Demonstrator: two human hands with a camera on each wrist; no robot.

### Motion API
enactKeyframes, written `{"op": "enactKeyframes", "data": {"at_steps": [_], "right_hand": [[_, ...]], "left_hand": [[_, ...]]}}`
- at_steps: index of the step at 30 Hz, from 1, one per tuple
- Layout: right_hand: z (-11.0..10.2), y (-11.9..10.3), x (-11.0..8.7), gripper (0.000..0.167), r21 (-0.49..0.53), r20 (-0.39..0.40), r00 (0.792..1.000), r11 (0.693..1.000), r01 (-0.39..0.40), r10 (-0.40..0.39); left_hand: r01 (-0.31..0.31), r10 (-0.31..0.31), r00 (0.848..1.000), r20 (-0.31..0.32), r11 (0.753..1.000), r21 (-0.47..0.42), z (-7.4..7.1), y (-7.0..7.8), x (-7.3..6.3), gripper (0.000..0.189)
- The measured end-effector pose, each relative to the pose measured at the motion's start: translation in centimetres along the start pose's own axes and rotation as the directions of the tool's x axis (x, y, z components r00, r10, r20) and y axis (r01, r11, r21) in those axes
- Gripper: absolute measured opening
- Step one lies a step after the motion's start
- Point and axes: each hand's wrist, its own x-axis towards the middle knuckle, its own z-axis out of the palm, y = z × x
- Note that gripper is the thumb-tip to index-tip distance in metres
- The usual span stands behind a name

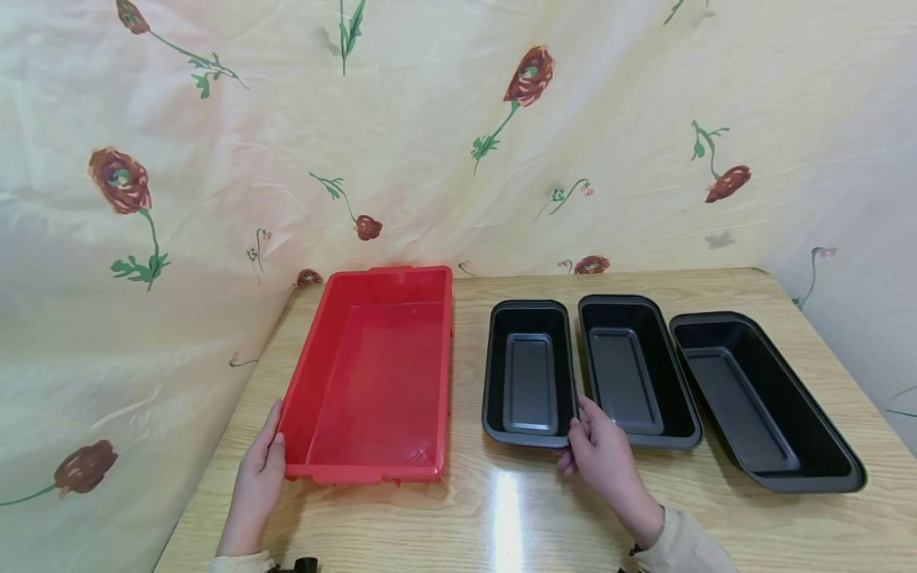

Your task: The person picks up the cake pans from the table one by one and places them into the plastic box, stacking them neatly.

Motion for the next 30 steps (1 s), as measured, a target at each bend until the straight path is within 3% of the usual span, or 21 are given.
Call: {"op": "enactKeyframes", "data": {"at_steps": [20,30], "right_hand": [[-1.5,-0.2,-0.6,0.049,0.031,-0.026,0.995,0.995,0.092,-0.091],[-2.3,-0.9,-0.7,0.049,0.053,-0.058,0.989,0.988,0.142,-0.139]], "left_hand": [[-0.052,0.051,0.998,-0.023,0.999,-0.007,0.1,-0.2,0.0,0.052],[-0.019,0.019,1.0,-0.017,1.0,-0.008,0.1,-0.2,0.0,0.052]]}}
